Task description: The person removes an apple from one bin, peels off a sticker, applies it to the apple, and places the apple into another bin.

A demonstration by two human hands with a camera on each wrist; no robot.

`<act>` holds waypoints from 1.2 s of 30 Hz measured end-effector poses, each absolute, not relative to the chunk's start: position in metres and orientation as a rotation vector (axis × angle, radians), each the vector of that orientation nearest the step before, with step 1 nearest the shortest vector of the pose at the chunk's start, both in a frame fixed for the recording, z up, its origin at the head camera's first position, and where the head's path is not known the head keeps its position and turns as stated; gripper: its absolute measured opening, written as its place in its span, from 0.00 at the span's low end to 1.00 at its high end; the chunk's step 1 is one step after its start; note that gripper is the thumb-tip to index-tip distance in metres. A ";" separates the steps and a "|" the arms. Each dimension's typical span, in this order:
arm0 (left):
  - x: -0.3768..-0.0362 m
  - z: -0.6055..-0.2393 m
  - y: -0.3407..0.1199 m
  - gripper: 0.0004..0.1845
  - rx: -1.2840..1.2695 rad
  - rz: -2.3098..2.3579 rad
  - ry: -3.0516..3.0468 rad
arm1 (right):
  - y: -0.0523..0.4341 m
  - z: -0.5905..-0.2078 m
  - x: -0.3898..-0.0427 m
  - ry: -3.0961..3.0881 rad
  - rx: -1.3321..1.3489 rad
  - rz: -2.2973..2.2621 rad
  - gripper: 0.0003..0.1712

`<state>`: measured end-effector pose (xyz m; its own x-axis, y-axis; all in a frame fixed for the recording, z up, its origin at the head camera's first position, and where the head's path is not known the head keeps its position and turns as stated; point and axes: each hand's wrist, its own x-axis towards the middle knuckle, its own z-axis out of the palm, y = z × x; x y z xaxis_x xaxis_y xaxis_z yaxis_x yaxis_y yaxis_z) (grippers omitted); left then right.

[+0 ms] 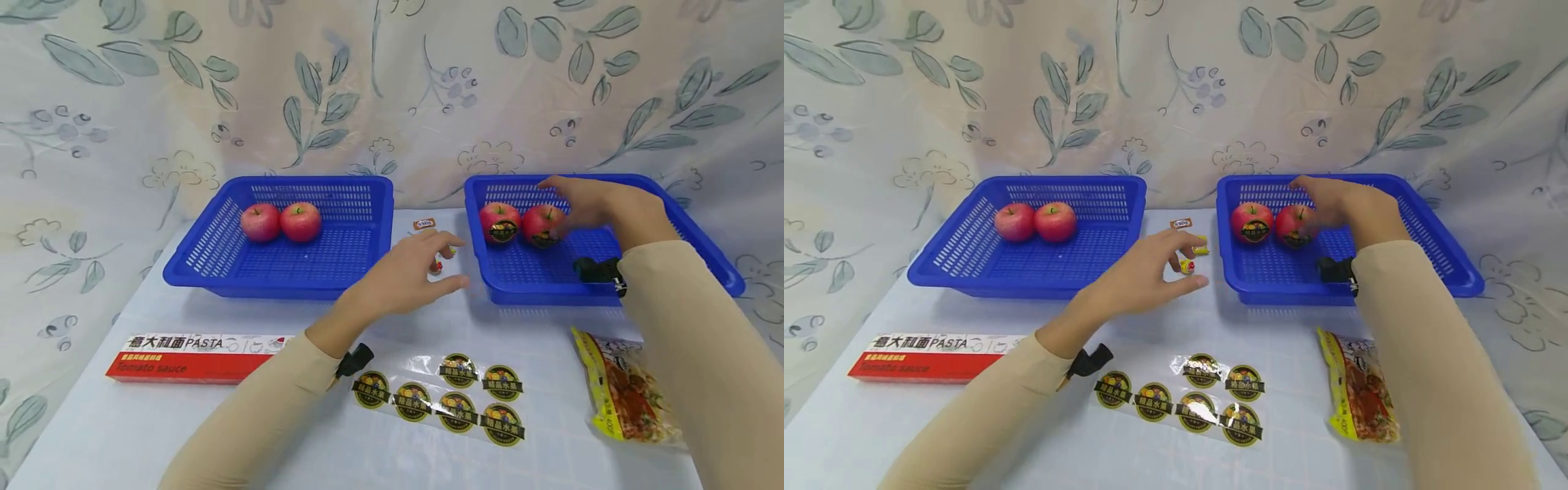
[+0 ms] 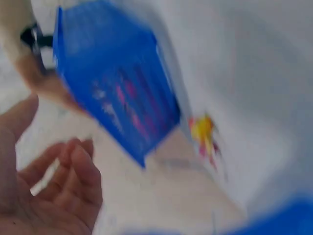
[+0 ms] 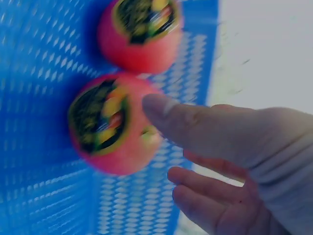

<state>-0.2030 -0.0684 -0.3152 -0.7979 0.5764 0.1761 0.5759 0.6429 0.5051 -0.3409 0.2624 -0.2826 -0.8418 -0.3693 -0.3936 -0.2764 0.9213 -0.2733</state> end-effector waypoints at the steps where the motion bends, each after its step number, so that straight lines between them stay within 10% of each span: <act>1: -0.204 -0.311 -0.076 0.29 1.023 0.878 2.852 | 0.260 -0.278 -0.336 2.642 -0.494 -0.291 0.53; 24: -0.285 -0.249 -0.221 0.31 0.496 0.605 2.824 | 0.133 -0.290 -0.235 2.565 -1.136 -0.693 0.36; 36: -0.316 -0.277 -0.275 0.40 0.211 0.767 2.699 | 0.071 -0.326 -0.228 2.501 -1.203 -1.014 0.36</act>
